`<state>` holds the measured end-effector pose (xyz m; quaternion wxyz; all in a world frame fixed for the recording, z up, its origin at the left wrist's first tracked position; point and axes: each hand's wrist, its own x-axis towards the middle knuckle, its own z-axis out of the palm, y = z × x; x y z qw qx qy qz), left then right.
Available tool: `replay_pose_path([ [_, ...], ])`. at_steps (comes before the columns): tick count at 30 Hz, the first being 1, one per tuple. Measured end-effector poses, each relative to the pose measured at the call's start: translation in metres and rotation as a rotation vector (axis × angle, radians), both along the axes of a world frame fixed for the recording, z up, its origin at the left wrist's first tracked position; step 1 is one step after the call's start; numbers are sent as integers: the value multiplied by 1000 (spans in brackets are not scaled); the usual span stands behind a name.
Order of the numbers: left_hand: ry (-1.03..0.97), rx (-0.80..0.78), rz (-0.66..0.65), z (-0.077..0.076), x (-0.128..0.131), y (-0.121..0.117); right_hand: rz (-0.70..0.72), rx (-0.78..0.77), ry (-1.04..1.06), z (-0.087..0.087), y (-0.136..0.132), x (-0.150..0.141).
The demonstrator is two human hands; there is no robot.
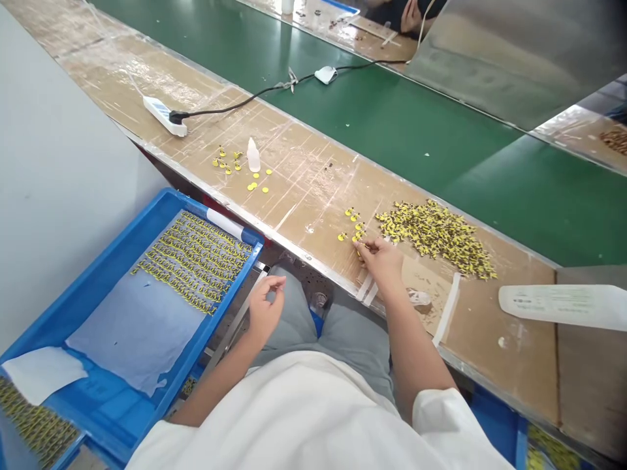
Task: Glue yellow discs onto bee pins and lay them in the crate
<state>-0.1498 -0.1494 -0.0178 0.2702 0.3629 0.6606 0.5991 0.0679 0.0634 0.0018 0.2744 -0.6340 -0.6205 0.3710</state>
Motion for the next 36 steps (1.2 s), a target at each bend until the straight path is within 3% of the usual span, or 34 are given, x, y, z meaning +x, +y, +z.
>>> replay_pose_path([
  [7,23,80,-185,23,23,35,-58,-90,218,17,-4,-4],
  [13,-317,106,-315,44,50,48,29,-220,456,47,-57,-20],
  [17,-613,122,-294,55,55,43,150,-371,595,52,-91,-35],
  [22,-633,181,-202,58,47,28,210,-484,657,43,-104,-48],
  [26,-632,168,-76,46,40,9,272,-535,675,33,-112,-63],
  [30,-523,32,222,20,-3,-19,269,-578,663,17,-127,-79],
  [32,-451,-24,438,1,-48,-41,252,-618,626,7,-135,-81],
  [36,-330,-165,815,-43,-161,-97,213,-749,525,-11,-148,-77],
])
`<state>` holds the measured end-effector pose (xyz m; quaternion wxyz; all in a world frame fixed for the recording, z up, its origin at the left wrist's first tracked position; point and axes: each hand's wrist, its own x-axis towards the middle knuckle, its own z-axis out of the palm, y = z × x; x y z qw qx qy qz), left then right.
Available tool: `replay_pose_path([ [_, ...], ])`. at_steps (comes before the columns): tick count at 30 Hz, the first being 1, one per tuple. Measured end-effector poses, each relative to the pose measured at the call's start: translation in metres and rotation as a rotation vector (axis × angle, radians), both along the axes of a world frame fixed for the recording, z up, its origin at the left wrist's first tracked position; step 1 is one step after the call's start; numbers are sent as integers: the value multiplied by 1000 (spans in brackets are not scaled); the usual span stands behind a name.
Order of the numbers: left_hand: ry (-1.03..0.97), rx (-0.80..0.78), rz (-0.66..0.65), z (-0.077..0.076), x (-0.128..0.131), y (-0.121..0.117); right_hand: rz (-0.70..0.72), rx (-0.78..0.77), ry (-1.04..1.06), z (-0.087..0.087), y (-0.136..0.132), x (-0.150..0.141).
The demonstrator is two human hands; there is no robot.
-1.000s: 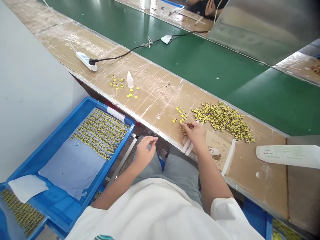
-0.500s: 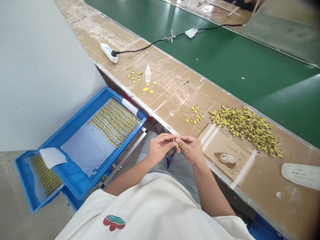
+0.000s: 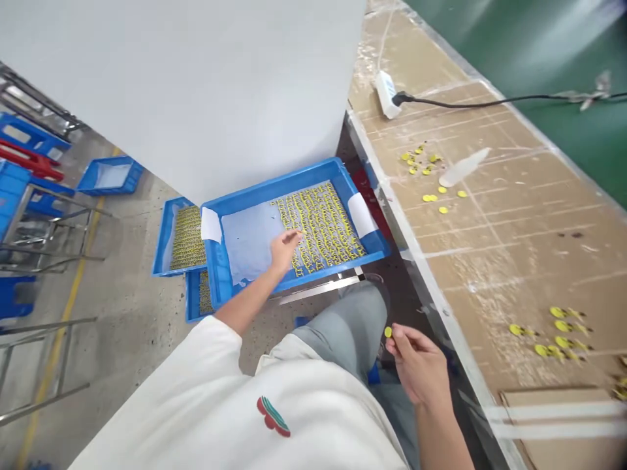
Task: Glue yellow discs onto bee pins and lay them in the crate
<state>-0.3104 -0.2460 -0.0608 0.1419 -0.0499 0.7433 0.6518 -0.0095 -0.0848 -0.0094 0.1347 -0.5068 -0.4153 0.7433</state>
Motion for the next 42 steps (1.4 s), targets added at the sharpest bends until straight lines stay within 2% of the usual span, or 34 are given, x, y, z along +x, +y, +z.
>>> replay_pose_path([
  [3,-12,-167,108,-29,-77,-33,27,-111,-61,-8,-4,5],
  [6,-31,-303,145,-53,-132,-49,4,-208,-117,-11,-4,8],
  [9,-31,-408,144,-72,-165,-54,-33,-296,-164,-12,-1,11],
  [13,-19,-505,105,-93,-191,-50,-115,-365,-186,-11,4,11],
  [17,-5,-570,75,-106,-206,-43,-146,-387,-212,-9,7,6],
  [23,9,-613,66,-109,-210,-38,-102,-368,-212,-15,7,-2],
  [32,3,-627,79,-104,-207,-40,-29,-356,-224,-21,-4,-8],
  [37,-27,-606,80,-100,-207,-40,-34,-347,-250,-22,-8,-9],
  [42,-55,-554,69,-87,-198,-34,-39,-362,-246,-18,-10,-12],
])
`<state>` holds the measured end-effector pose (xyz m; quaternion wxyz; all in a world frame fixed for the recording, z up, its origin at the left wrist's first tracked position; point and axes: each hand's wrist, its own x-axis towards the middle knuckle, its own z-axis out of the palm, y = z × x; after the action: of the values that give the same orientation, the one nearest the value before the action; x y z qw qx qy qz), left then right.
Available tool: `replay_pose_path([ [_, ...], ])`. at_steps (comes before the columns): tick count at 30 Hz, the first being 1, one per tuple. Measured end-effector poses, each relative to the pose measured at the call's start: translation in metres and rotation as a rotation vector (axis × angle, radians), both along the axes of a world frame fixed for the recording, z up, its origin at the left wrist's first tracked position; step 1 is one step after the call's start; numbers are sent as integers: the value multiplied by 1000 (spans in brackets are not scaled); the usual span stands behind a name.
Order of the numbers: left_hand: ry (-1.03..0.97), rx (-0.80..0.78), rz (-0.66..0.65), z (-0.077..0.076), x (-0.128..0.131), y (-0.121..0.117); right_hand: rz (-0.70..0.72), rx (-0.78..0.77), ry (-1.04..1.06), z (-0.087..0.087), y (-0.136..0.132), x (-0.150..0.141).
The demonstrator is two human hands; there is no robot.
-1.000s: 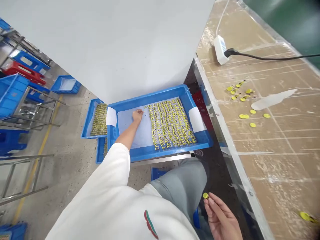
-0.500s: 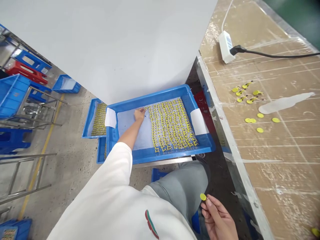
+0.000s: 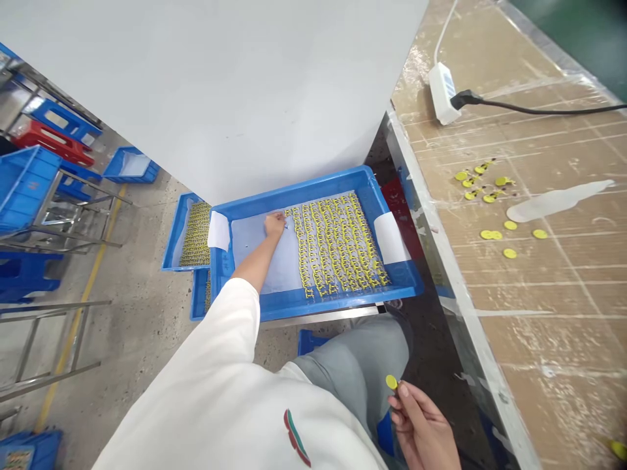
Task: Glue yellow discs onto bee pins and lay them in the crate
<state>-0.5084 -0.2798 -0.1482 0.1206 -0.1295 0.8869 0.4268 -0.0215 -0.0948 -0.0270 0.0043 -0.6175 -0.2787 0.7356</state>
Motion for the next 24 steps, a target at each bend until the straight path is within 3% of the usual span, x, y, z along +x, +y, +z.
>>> replay_pose_path([
  [5,73,71,-44,33,25,3,21,61,72,3,-1,-9],
  [8,121,167,-174,60,70,7,53,182,123,5,-3,-22],
  [13,24,427,-644,110,199,20,122,322,196,16,-10,-50],
  [16,-12,565,-1002,133,256,23,175,379,258,24,-14,-62],
  [19,111,580,-1104,144,277,33,205,391,335,31,-15,-69],
  [24,207,620,-1052,148,284,55,221,421,377,49,-9,-66],
])
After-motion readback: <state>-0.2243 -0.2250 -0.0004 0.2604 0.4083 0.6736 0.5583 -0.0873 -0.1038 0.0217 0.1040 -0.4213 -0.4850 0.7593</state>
